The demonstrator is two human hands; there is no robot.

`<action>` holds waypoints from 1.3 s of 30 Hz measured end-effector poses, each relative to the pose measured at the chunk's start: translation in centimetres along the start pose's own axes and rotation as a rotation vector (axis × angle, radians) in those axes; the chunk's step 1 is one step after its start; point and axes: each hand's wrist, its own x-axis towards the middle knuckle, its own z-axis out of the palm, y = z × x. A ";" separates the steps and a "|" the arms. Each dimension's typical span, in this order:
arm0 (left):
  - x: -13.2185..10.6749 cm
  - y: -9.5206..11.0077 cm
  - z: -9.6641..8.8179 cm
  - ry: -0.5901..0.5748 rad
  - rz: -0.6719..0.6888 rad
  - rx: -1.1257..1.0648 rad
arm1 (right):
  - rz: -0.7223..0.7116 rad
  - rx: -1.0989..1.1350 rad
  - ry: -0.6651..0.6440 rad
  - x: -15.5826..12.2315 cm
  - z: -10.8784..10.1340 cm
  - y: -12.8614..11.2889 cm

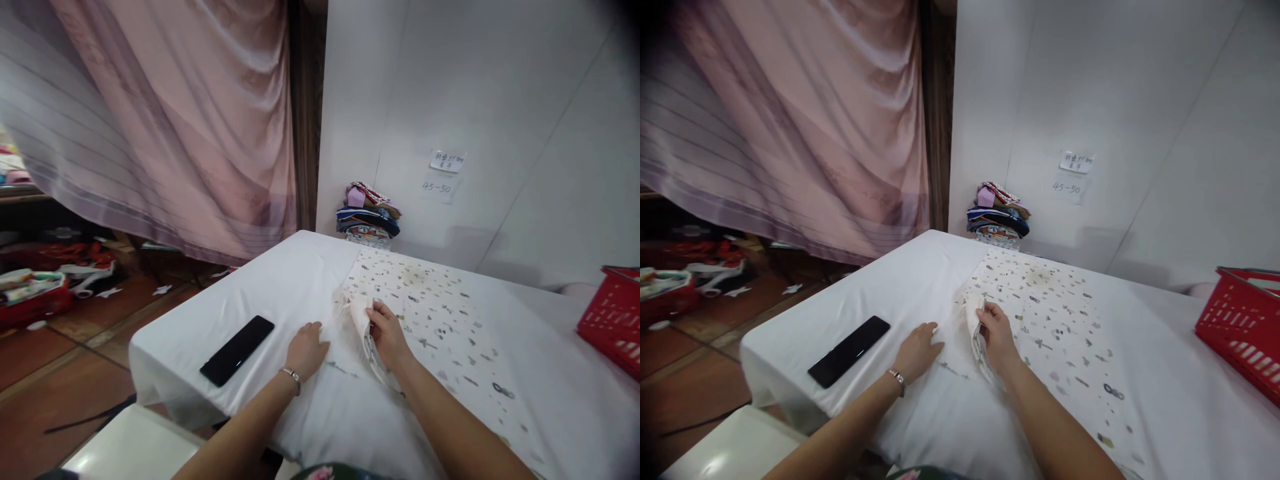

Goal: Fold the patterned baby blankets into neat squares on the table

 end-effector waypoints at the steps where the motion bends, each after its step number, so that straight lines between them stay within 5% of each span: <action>1: 0.1 0.1 -0.1 -0.023 -0.022 0.002 | 0.002 -0.007 -0.008 -0.1 0.2 0.0; 6: 0.8 -0.1 0.0 -0.026 -0.098 -0.214 | -0.001 -0.065 -0.062 -0.3 1.0 0.3; 13: 0.7 0.8 0.3 -0.010 -0.302 -1.131 | 0.101 -0.242 -0.152 -0.8 1.3 3.2; 16: 0.4 1.4 0.0 -0.023 -0.365 -1.341 | 0.098 -0.318 -0.179 -0.6 1.4 4.5; 30: 0.4 0.5 1.7 0.151 -0.189 -0.981 | 0.019 -0.444 -0.116 -0.5 1.6 4.8; 39: -0.9 1.8 0.5 0.083 -0.250 -1.362 | -0.011 -0.529 -0.168 -0.5 1.6 5.3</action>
